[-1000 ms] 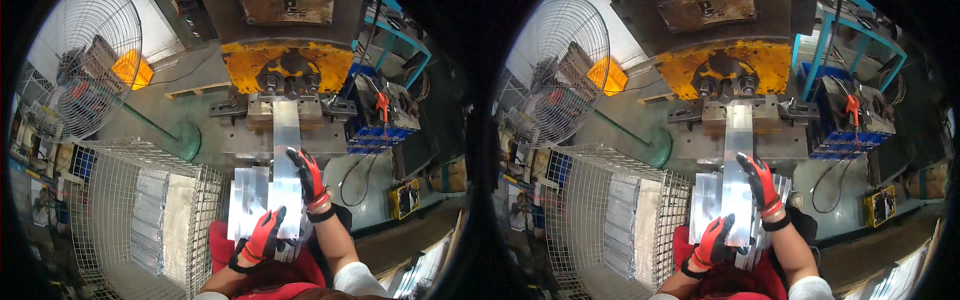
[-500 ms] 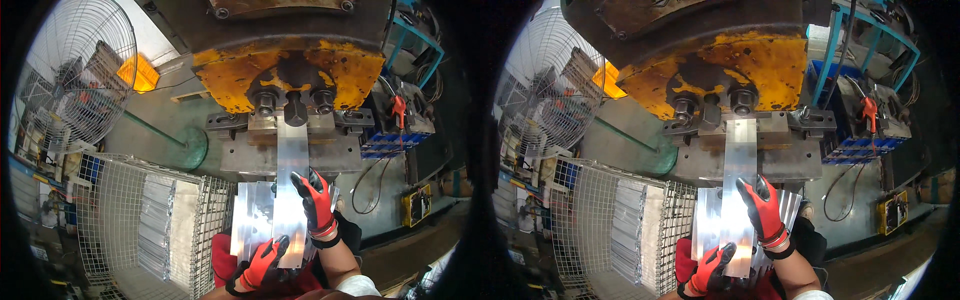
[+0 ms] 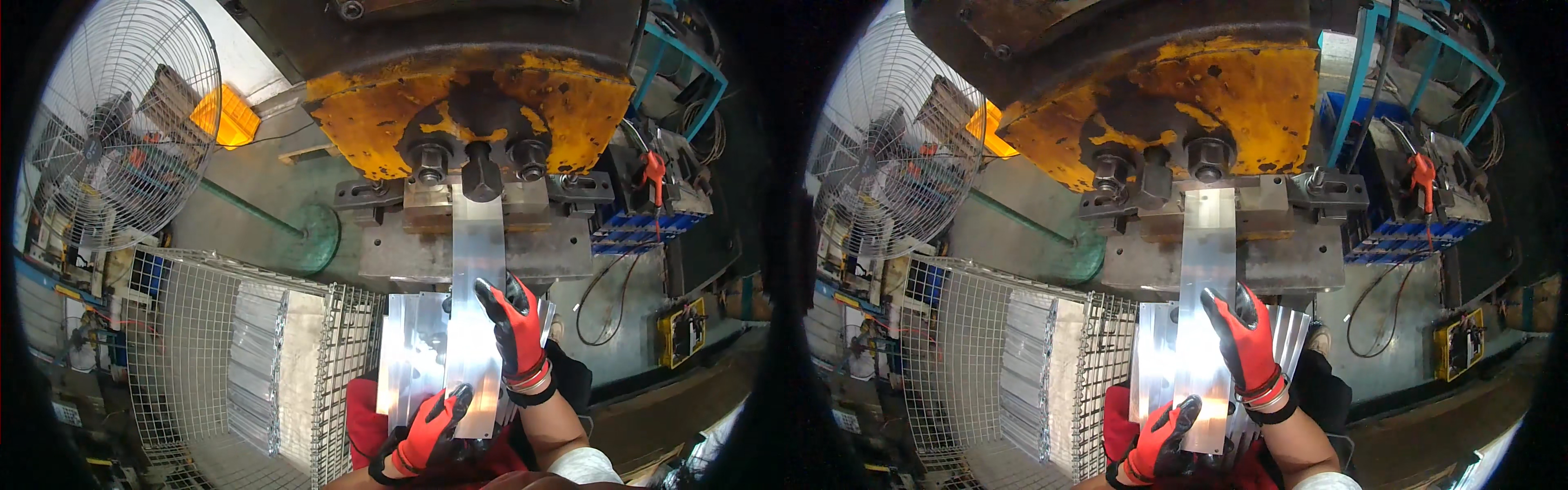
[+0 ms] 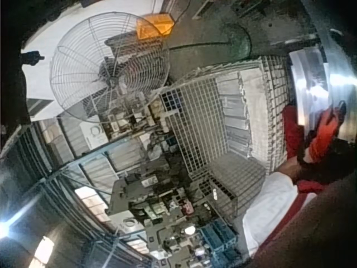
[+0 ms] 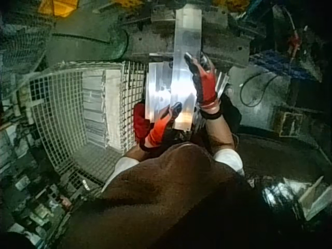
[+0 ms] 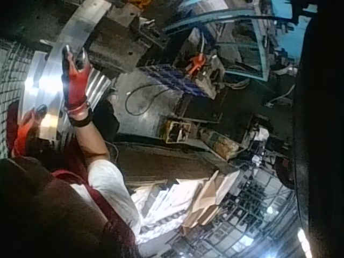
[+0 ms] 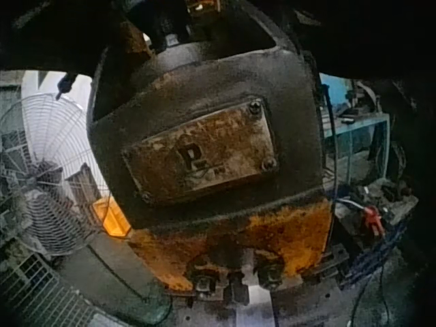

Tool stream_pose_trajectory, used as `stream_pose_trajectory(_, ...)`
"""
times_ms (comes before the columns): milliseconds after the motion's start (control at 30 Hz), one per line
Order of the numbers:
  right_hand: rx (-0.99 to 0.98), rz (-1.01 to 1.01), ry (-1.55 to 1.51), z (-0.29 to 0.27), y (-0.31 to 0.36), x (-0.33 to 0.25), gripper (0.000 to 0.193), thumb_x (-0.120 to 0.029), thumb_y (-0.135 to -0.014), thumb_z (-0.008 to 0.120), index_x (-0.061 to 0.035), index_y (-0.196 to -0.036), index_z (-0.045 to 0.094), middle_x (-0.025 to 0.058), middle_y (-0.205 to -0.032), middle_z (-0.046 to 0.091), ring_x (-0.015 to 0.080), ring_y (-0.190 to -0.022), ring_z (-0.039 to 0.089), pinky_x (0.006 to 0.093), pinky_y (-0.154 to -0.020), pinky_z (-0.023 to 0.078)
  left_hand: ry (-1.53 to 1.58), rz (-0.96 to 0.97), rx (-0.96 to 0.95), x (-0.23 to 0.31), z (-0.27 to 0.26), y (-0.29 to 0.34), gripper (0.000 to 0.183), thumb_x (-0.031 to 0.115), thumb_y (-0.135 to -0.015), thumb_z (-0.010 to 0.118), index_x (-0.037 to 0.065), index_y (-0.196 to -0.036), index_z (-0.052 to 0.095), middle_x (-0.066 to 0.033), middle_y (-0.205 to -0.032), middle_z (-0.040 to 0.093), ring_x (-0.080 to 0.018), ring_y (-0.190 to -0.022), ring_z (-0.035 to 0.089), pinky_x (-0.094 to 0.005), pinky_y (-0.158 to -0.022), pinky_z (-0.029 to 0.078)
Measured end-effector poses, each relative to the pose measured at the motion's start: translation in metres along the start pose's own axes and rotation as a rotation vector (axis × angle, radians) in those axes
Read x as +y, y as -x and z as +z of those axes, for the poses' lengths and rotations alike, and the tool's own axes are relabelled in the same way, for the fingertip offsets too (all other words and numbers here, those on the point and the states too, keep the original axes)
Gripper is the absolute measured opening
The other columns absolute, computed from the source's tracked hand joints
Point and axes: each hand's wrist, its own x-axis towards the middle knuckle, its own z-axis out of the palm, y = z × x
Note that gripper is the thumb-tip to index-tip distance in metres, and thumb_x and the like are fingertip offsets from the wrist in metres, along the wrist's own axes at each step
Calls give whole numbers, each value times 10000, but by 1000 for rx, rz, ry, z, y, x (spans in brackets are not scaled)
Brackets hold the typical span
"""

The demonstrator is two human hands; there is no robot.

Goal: Manually feed metal strips into a press machine to bend them and stack the finished parts.

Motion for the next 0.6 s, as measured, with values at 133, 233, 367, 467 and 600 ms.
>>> stream_pose_trajectory(133,-9,-11,45,0,0,5,243,85,-704,577,6,-932,601,108,-782,567,191,-719,578,249,-613,438,39,-18,-1,-2,2,2,672,52,-559,654,-86,-1166,402,-253,-1022,517,-392,-844,540,-399,-714,443)
stream_pose_trajectory(233,-10,34,45,-1,0,2,244,88,-697,579,6,-926,602,109,-777,564,201,-717,577,257,-610,440,73,-56,-4,-6,5,7,580,122,-617,671,-104,-1103,450,-253,-1040,510,-386,-901,526,-388,-764,426)
stream_pose_trajectory(367,22,-73,79,0,0,5,199,73,-716,579,11,-905,600,100,-762,556,184,-706,569,256,-598,432,58,-42,27,3,1,-3,605,28,-587,615,-95,-1147,420,-252,-998,524,-386,-837,542,-393,-716,444)
stream_pose_trajectory(467,5,100,-127,0,-2,-4,161,52,-743,573,19,-899,594,91,-756,549,158,-700,561,248,-594,424,59,-19,44,2,2,-3,622,-15,-566,582,-93,-1159,411,-256,-973,528,-391,-804,546,-398,-693,451)
stream_pose_trajectory(600,-2,39,-54,-2,-5,-11,127,2,-779,551,32,-897,584,58,-754,538,115,-678,518,221,-601,403,-52,-14,24,-4,5,4,620,-15,-560,580,-101,-1150,410,-259,-971,527,-393,-810,544,-406,-706,447)
